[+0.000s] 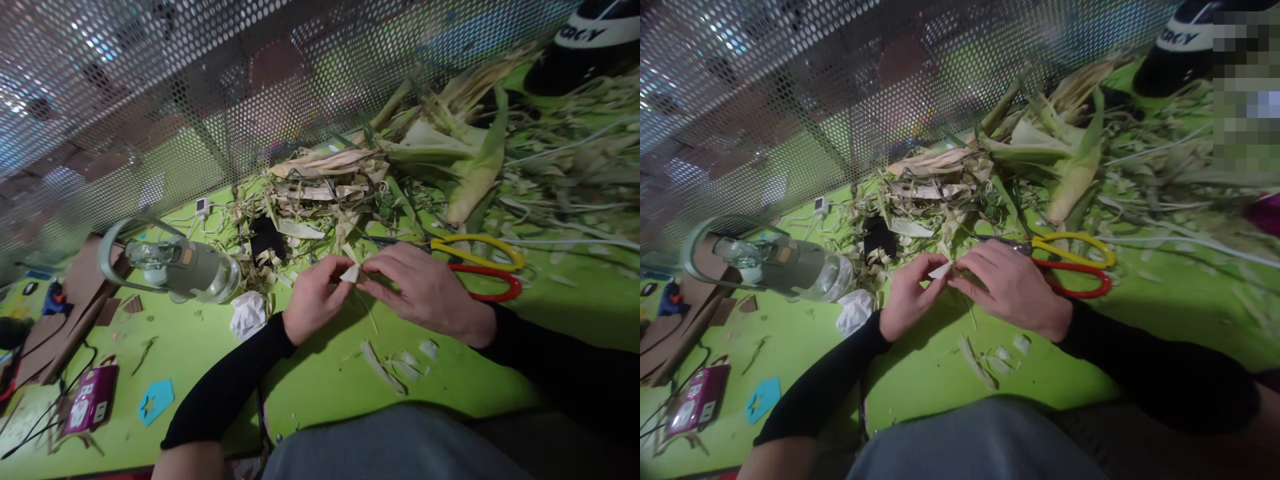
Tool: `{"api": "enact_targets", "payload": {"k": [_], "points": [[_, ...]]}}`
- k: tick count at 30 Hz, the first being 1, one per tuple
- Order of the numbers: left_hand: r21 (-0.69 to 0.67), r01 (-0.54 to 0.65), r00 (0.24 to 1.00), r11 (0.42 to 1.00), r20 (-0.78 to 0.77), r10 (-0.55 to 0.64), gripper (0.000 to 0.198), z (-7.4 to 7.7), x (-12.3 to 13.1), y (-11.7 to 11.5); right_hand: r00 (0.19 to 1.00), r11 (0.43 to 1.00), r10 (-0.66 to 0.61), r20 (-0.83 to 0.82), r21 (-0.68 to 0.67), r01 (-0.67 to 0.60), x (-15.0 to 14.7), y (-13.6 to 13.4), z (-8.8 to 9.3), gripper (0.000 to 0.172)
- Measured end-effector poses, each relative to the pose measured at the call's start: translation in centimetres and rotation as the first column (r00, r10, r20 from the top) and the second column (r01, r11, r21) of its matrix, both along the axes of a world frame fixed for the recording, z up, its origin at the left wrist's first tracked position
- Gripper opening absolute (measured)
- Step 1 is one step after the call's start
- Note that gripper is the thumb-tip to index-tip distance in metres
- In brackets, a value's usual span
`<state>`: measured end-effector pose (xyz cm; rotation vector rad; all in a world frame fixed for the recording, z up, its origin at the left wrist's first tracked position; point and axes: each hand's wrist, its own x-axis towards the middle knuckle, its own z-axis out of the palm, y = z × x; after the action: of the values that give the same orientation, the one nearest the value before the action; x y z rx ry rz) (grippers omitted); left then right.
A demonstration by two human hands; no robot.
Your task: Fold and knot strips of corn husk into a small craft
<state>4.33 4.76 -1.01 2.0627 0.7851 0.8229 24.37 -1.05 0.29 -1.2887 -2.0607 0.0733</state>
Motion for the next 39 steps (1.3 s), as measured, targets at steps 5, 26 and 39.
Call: {"api": "enact_targets", "payload": {"k": [5, 26, 39], "points": [[0.336, 0.057, 0.997, 0.940, -0.076, -0.034, 0.021, -0.6, -0.2, 0.2, 0.996, 0.995, 0.065, -0.064, -0.076, -0.069, -0.2, 0.1, 0.2, 0.026], [-0.783, 0.255, 0.960, 0.567, 0.277, -0.048, 0.018, 1.6, 0.6, 1.0, 0.853, 0.867, -0.179, -0.490, -0.488, -0.099, 0.7, 1.1, 0.6, 0.038], [-0.738, 0.199, 0.948, 0.645, 0.313, 0.066, 0.044, 2.4, 1.2, -0.5, 0.926, 0.921, 0.039, -0.375, -0.347, -0.179, 1.5, 2.0, 0.4, 0.070]]}}
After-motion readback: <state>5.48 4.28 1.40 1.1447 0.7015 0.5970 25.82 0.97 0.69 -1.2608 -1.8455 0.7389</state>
